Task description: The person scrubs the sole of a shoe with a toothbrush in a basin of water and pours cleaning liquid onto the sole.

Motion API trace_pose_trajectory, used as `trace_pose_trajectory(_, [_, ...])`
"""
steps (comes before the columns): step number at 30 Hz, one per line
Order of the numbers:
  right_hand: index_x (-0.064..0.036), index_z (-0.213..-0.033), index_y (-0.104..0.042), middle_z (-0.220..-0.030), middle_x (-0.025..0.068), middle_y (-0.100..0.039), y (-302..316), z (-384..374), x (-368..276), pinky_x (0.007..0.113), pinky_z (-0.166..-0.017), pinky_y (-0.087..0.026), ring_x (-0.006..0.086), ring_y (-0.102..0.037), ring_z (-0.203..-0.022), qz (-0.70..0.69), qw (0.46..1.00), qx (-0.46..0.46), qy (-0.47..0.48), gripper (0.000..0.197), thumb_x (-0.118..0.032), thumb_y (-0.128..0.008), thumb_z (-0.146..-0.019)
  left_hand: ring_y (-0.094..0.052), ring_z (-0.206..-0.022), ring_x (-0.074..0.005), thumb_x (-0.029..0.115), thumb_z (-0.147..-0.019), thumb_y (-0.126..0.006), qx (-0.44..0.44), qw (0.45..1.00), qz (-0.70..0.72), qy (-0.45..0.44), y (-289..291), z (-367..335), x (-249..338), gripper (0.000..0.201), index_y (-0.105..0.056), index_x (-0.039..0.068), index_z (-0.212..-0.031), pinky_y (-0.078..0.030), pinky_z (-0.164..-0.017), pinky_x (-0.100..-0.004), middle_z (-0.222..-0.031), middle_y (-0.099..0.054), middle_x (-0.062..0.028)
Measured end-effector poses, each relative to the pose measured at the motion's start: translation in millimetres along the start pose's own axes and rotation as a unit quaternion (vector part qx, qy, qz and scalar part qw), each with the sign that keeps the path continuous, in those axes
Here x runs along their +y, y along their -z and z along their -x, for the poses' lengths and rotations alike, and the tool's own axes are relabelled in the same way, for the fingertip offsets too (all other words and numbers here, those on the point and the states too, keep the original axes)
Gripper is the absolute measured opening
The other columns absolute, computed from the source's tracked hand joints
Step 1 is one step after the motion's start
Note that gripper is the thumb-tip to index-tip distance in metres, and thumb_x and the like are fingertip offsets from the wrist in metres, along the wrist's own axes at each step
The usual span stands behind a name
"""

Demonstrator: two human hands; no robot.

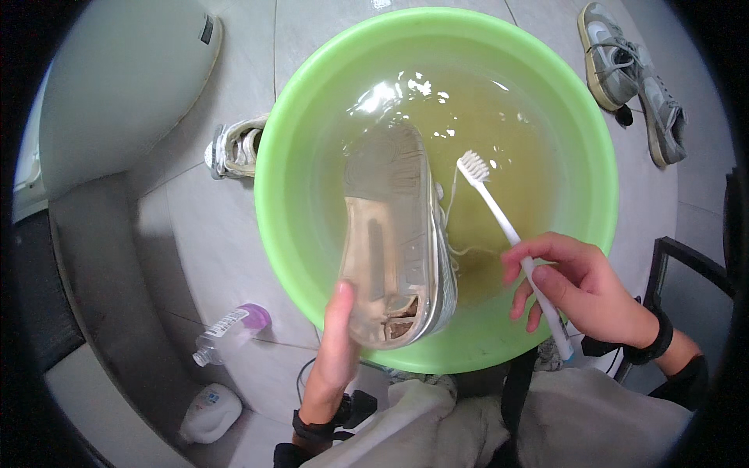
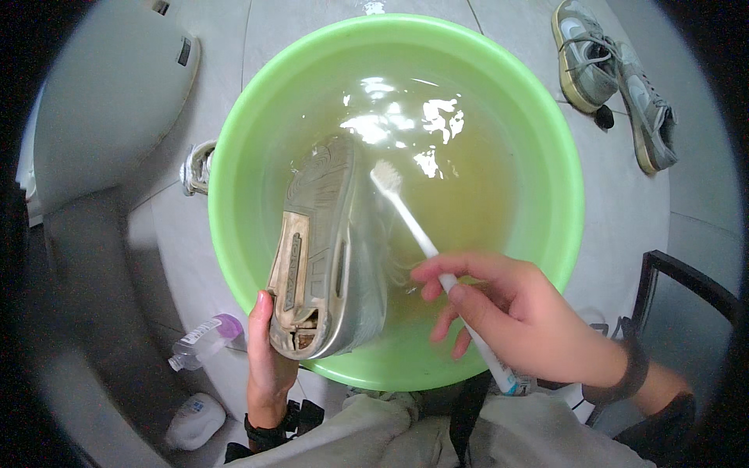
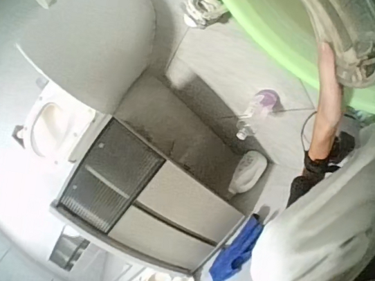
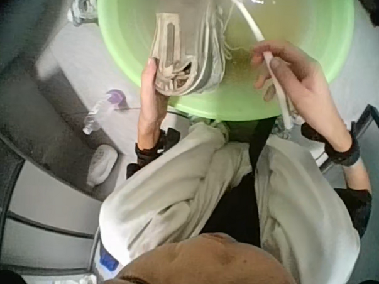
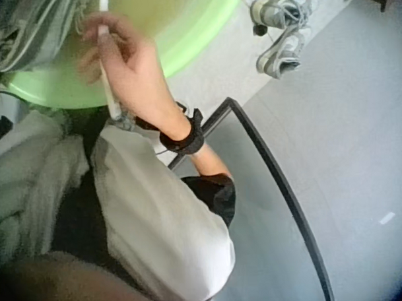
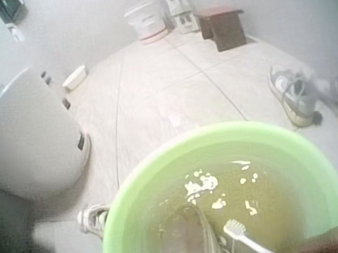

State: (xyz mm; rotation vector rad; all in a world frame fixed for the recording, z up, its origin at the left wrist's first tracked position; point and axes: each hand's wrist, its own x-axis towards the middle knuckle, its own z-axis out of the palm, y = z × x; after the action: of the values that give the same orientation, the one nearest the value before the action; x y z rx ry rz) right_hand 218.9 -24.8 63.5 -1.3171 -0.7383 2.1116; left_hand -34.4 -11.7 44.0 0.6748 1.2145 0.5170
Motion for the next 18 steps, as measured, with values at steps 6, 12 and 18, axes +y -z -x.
trace_pose_trajectory(6, [-0.0006, -0.124, -0.044, -0.105, 0.0064, -0.051, -7, -6, 10, 0.025, -0.069, -0.050, 0.0127, -0.057, -0.084, -0.028, 0.999, 0.025, 0.023, 0.034, -0.008, -0.048, -0.091, -0.057, -0.103, -0.0220, 0.039, -0.095, -0.032, 0.057, 0.996, 0.050, -0.052, 0, 7, -5, 0.054, -0.040, -0.003, -0.128, -0.046, -0.088, -0.0333, -0.119, -0.054, -0.0160])
trace_pose_trajectory(12, [-0.0024, -0.125, -0.044, -0.100, 0.0044, -0.050, -17, -22, 34, 0.025, -0.070, -0.045, 0.0112, -0.052, -0.083, 0.018, 0.997, 0.062, 0.033, 0.040, -0.017, -0.055, -0.089, -0.057, -0.101, -0.0206, 0.041, -0.094, -0.033, 0.089, 0.994, 0.042, -0.042, -8, 7, -8, 0.054, -0.041, -0.001, -0.127, -0.047, -0.087, -0.0321, -0.116, -0.055, -0.0150])
trace_pose_trajectory(18, [-0.0022, -0.128, -0.039, -0.104, 0.0046, -0.050, -17, -21, 35, 0.025, -0.074, -0.044, 0.0106, -0.050, -0.087, 0.132, 0.990, 0.030, 0.031, 0.047, -0.021, -0.057, -0.088, -0.056, -0.103, -0.0205, 0.041, -0.095, -0.032, 0.039, 0.997, 0.006, -0.063, -15, -1, -7, 0.056, -0.037, -0.002, -0.130, -0.045, -0.088, -0.0336, -0.118, -0.053, -0.0142])
